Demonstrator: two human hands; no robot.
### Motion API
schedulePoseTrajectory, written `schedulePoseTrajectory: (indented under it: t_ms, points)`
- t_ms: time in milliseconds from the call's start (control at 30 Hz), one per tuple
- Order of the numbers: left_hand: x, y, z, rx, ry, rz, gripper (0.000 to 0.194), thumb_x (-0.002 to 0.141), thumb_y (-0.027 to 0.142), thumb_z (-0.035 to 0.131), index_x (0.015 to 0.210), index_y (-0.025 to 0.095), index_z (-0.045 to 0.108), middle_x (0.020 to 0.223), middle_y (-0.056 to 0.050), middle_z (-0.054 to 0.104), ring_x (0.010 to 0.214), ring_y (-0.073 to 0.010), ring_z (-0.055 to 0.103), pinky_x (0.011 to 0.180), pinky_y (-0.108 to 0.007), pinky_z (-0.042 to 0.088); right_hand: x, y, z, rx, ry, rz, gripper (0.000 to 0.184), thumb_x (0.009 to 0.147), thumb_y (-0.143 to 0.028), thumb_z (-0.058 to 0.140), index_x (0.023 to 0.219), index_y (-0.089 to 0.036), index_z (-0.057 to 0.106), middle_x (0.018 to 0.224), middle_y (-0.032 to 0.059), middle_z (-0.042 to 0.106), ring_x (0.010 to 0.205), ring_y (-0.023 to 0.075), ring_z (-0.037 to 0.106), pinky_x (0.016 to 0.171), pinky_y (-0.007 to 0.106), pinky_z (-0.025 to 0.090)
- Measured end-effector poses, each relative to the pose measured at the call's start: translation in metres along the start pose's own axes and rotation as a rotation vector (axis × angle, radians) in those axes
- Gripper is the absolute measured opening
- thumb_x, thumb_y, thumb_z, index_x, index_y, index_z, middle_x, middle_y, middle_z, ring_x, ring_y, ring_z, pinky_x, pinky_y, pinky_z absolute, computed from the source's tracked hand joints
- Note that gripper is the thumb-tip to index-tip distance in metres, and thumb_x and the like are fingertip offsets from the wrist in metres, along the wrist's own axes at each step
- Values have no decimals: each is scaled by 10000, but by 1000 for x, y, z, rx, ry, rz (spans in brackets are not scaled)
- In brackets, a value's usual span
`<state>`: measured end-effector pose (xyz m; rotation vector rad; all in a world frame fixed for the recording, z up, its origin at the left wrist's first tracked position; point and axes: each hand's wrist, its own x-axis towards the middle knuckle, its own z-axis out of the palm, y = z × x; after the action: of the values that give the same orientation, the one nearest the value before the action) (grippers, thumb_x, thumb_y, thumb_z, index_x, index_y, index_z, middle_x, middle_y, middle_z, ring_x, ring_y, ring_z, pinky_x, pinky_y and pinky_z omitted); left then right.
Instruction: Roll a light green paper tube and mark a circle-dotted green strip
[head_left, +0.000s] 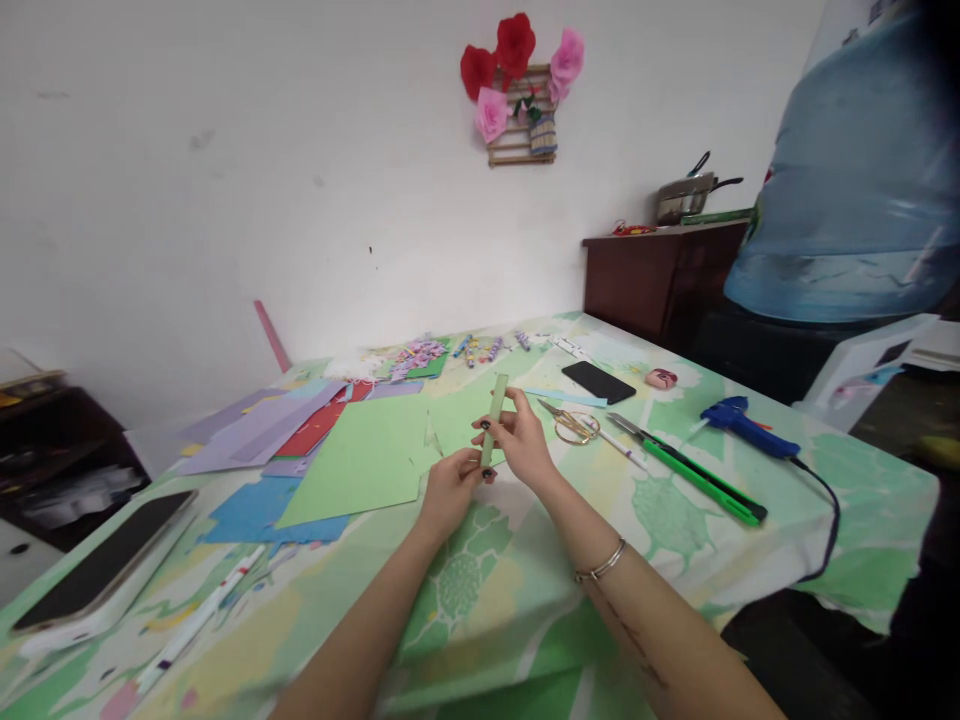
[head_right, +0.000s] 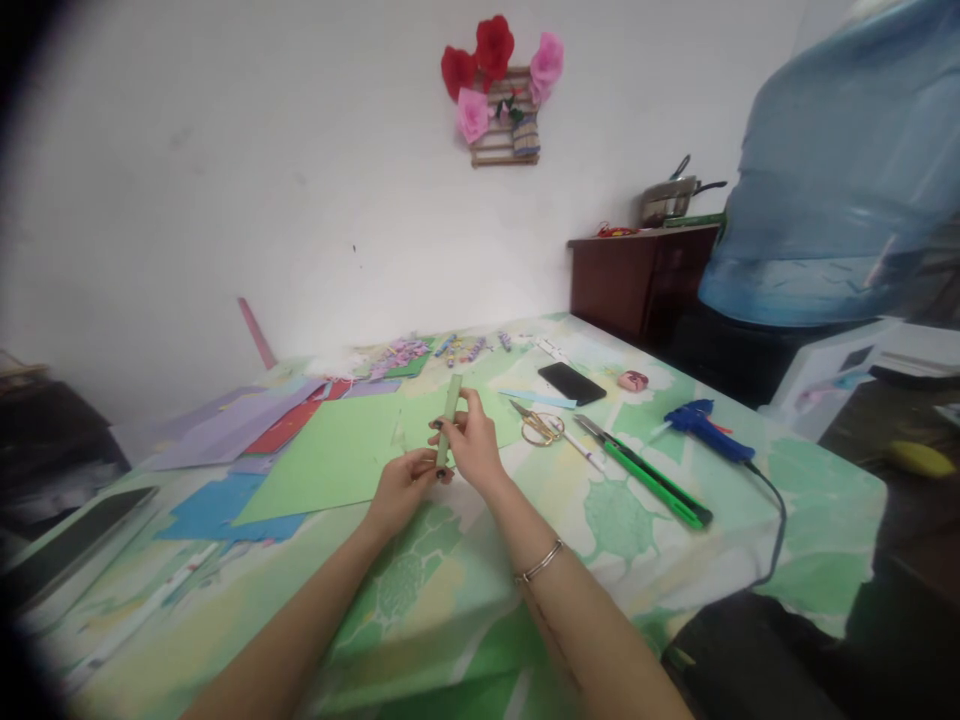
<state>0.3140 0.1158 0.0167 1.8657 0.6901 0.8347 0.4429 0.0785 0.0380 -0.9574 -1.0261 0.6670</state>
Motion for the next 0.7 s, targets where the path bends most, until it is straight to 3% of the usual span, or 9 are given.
schedulePoseTrajectory:
  t_ms: [133,333,700]
  points:
    - [-1,-2,3,-33,-62,-45,89,692,177,544,777,164,567,694,-41,695,707,-191,646,676,-275,436,0,-5,0,83,17,-66,303,788,-392,573,1031,-224,508,761,16,685,613,151,661,620,306,541]
    - [-3,-4,5,-4,-75,-36,111,690,152,517,790,176,559,769,-52,711,767,-194,656,713,-287,440,0,-15,-1,289,10,-71,284,677,-381,706,862,-181,627,731,39,693,666,194,670,728,390,542]
    - [-2,-5,4,186,8,63,38,699,202,574,687,183,543,691,1,637,684,-168,587,651,-257,399,-3,-18,-2,269,-20,-81,293,688,-394,686,871,-165,669,735,45,693,670,202,673,745,417,536]
